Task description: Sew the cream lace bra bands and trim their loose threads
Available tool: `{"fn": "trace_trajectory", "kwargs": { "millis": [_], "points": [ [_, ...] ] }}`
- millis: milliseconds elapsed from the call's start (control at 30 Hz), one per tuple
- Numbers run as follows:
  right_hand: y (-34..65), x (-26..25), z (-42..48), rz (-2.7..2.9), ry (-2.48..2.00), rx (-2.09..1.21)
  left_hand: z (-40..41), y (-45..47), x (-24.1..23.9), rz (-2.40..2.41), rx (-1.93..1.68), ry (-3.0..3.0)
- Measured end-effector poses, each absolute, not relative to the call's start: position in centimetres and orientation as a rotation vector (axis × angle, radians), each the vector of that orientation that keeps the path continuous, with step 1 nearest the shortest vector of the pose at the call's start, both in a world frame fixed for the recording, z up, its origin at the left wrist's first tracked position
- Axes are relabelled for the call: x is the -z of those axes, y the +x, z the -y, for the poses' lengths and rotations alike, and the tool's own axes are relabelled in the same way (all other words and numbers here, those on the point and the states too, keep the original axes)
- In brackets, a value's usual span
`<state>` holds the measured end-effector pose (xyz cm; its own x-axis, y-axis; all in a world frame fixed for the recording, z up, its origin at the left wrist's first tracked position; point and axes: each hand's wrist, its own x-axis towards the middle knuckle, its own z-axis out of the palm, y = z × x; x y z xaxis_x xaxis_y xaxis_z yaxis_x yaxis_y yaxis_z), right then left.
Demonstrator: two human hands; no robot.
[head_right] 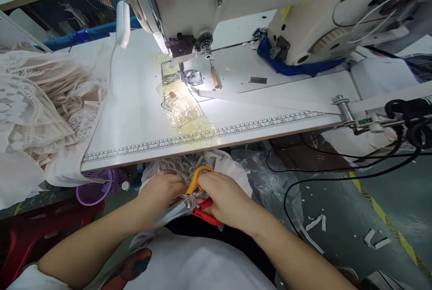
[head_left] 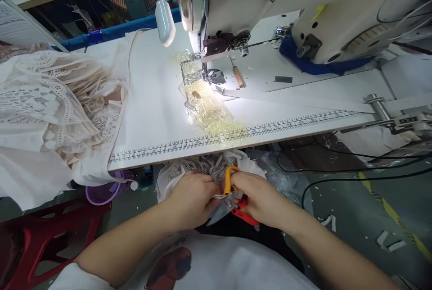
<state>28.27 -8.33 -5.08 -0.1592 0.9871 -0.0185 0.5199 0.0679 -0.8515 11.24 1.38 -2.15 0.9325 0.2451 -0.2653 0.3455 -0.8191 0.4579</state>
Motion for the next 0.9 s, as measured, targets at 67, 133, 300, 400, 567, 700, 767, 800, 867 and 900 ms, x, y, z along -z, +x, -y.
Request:
{"fn": "trace_trajectory", "kwargs": {
  "millis": [67,133,300,400,567,700,767,800,867,900],
  "points": [
    [27.5,5.4,7.6,1.737,-1.507,-1.035,-1.7,11.1,2.0,-0.389,0.317,2.613],
    [27.4,5.6,7.3,1.732,-1.479,-1.085,-2.1,10.7,1.5,-0.348,0.369,2.642],
    [28.1,5.1,7.7,1.618,-1.389,-1.245,-3.9,8.4,0.2,-0.333,0.457,2.692],
    [28.3,5.1,7.8,1.56,-1.378,-1.302,-4.9,7.0,-0.4,-0.371,0.466,2.657],
    [28.5,5.4,8.2,1.551,-1.352,-1.361,-5.9,5.2,-0.9,-0.523,0.217,2.377],
    [28.6,5.5,8.8,1.549,-1.368,-1.418,-5.2,4.3,-0.1,-0.664,-0.055,2.006],
    [28.7,5.6,9.2,1.591,-1.419,-1.398,-4.5,4.2,0.5,-0.71,-0.124,1.864],
    [28.7,5.7,9.5,1.618,-1.447,-1.379,-4.2,4.3,0.9,-0.74,-0.147,1.813],
    [28.9,6.1,9.9,1.664,-1.478,-1.345,-3.5,4.7,1.5,-0.803,-0.193,1.764],
    [29.0,6.4,10.2,1.674,-1.479,-1.34,-3.2,4.9,1.7,-0.831,-0.224,1.762]
  ]
}}
